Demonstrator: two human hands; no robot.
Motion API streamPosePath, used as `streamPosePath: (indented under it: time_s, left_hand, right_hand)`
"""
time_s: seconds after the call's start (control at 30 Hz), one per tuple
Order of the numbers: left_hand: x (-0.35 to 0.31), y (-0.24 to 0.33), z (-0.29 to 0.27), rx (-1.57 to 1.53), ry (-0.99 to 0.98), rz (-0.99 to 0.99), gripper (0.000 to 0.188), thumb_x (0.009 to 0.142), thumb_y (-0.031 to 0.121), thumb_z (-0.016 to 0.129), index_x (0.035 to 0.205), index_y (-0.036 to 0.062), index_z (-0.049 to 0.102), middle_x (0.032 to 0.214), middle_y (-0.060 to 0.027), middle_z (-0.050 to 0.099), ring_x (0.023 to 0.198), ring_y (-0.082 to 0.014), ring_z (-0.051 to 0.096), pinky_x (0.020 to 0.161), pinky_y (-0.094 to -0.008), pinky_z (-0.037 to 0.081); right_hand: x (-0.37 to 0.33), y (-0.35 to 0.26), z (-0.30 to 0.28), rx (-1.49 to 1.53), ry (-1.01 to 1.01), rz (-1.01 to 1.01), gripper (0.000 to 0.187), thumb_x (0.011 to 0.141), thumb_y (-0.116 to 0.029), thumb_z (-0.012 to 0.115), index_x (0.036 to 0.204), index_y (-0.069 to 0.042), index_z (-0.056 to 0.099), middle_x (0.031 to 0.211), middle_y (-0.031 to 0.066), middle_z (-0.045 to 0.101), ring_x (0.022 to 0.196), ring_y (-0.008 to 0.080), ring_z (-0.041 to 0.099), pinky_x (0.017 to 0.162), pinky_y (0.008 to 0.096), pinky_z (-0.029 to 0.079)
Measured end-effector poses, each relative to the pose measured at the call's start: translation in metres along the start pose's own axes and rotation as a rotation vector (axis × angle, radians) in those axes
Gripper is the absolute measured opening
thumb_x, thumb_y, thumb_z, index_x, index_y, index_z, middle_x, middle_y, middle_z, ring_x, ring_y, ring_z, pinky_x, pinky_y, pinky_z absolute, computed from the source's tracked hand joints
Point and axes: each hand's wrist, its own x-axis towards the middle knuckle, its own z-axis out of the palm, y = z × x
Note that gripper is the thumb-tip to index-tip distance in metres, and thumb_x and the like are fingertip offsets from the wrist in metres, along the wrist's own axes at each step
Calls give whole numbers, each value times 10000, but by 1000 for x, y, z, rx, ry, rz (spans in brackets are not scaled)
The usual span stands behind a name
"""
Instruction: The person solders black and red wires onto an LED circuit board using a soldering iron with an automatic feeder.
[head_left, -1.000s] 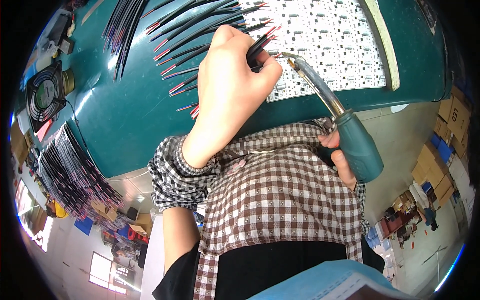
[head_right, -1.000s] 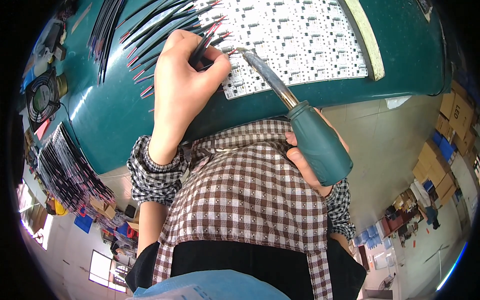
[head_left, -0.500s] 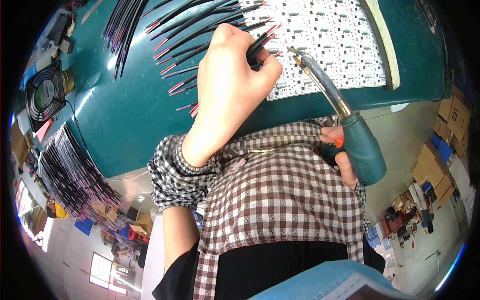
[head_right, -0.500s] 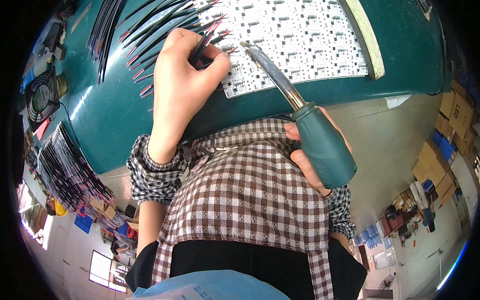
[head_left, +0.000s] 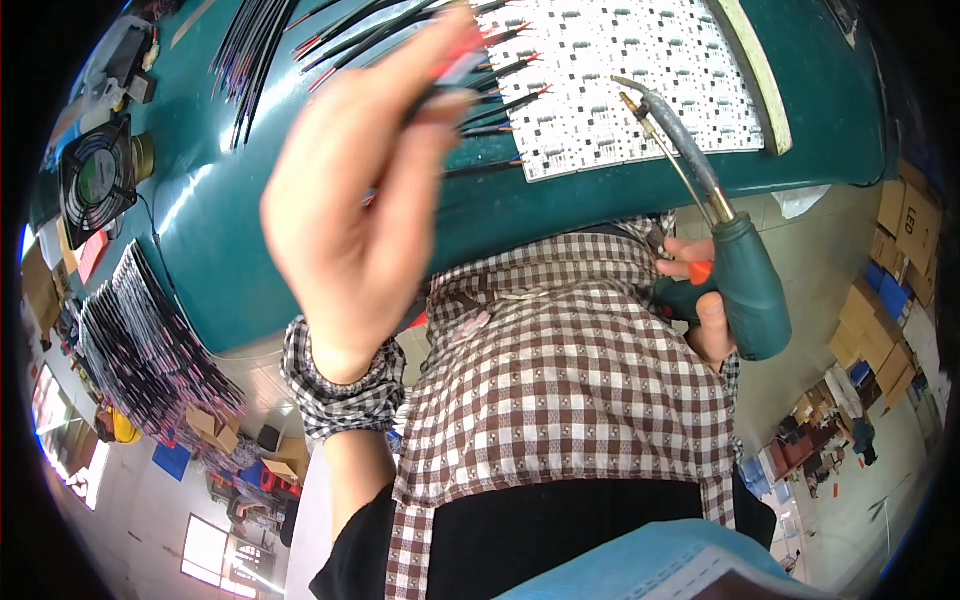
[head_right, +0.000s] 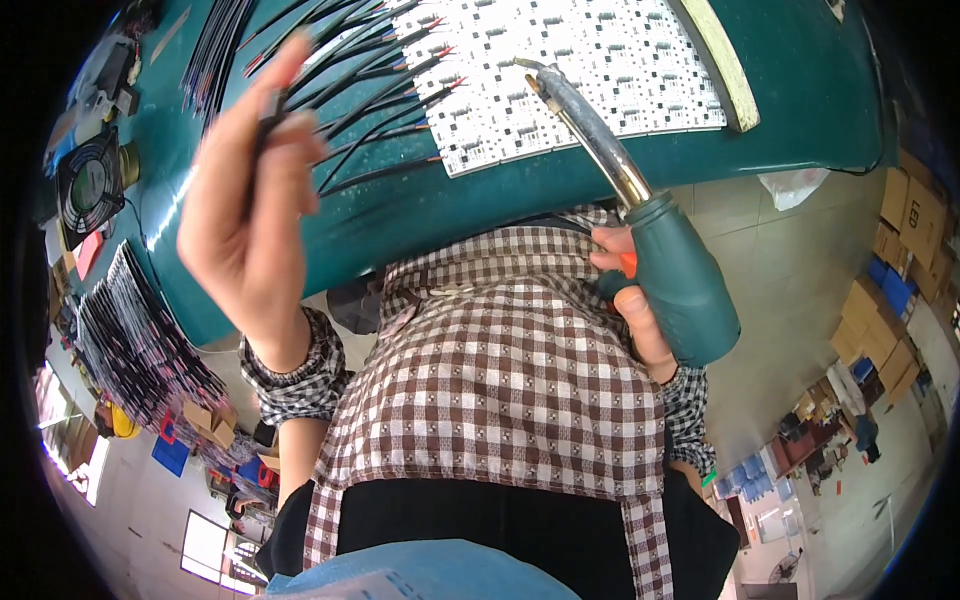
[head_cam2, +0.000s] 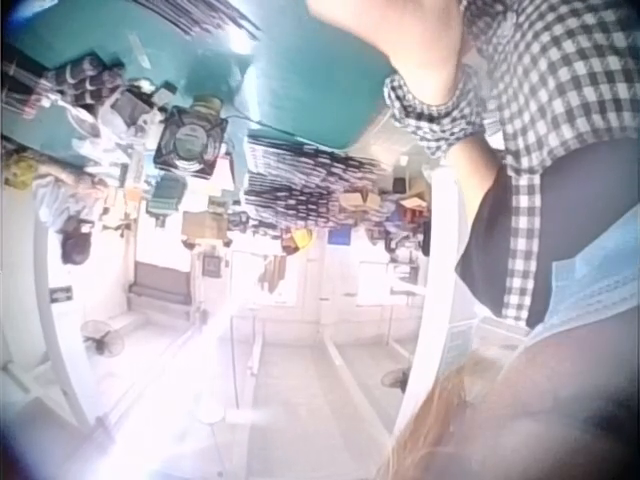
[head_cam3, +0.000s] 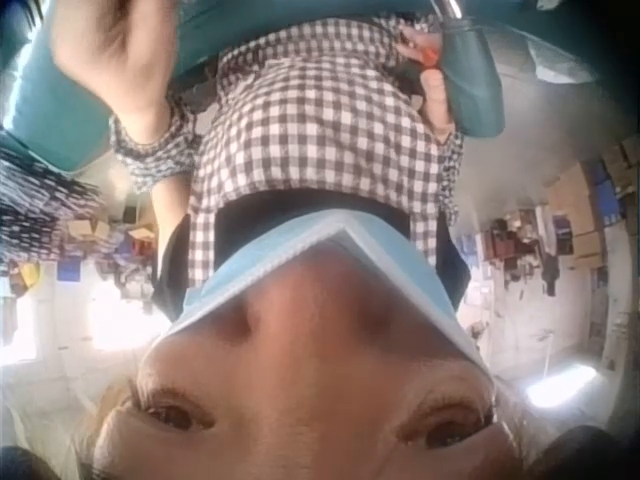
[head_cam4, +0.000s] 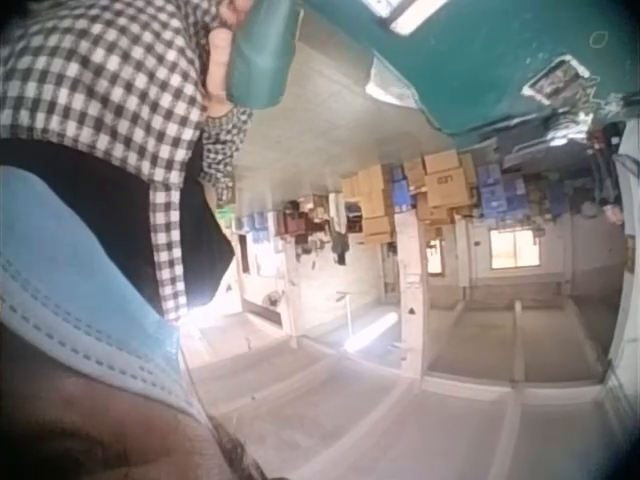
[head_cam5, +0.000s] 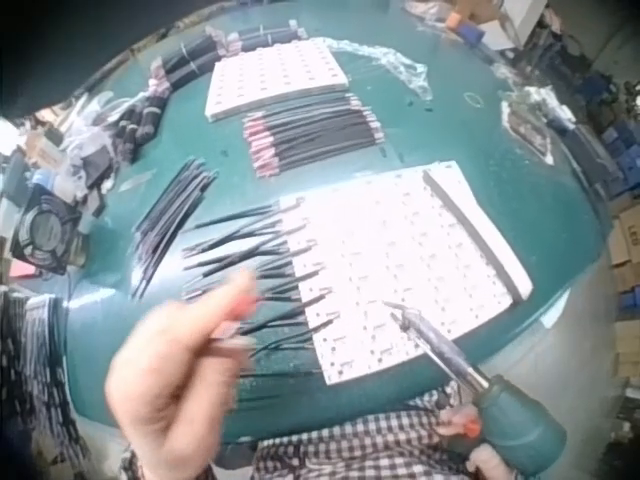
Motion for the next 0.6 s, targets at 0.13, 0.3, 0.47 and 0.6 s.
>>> streamPosePath:
  time_s: [0.13,0.3,0.47,0.6]
  left_hand:
    - [-2,-30,43,-261,-268,-558,134,873,47,658,963,-8,575,802,-7,574,697,-54,555,646,-202,448]
    - [-3,-31,52,-112,-234,-486,131,864,78,676,931,-5,601,738,-5,572,668,-39,510,612,-198,413]
    - [4,-36,53,-203,-229,-550,132,841,78,685,927,-12,642,737,13,595,686,-25,512,623,-190,418]
    - [3,-39,57,-239,-138,-624,168,763,113,693,857,-18,647,703,-66,640,604,-93,537,597,-260,448]
  right_hand:
    - [13,0,1,88,-20,58,641,830,-422,714,1238,28,512,1207,172,563,1140,273,563,914,377,510]
    - [15,2,0,-37,-54,-54,620,895,-418,593,1204,109,487,1181,253,543,1090,321,578,865,404,540]
    - [17,4,-2,-33,-60,-57,615,901,-411,586,1215,107,482,1196,247,538,1112,317,567,873,400,536]
    - [16,4,-3,-27,-78,-37,622,898,-419,589,1218,103,482,1203,242,536,1125,313,558,869,398,537]
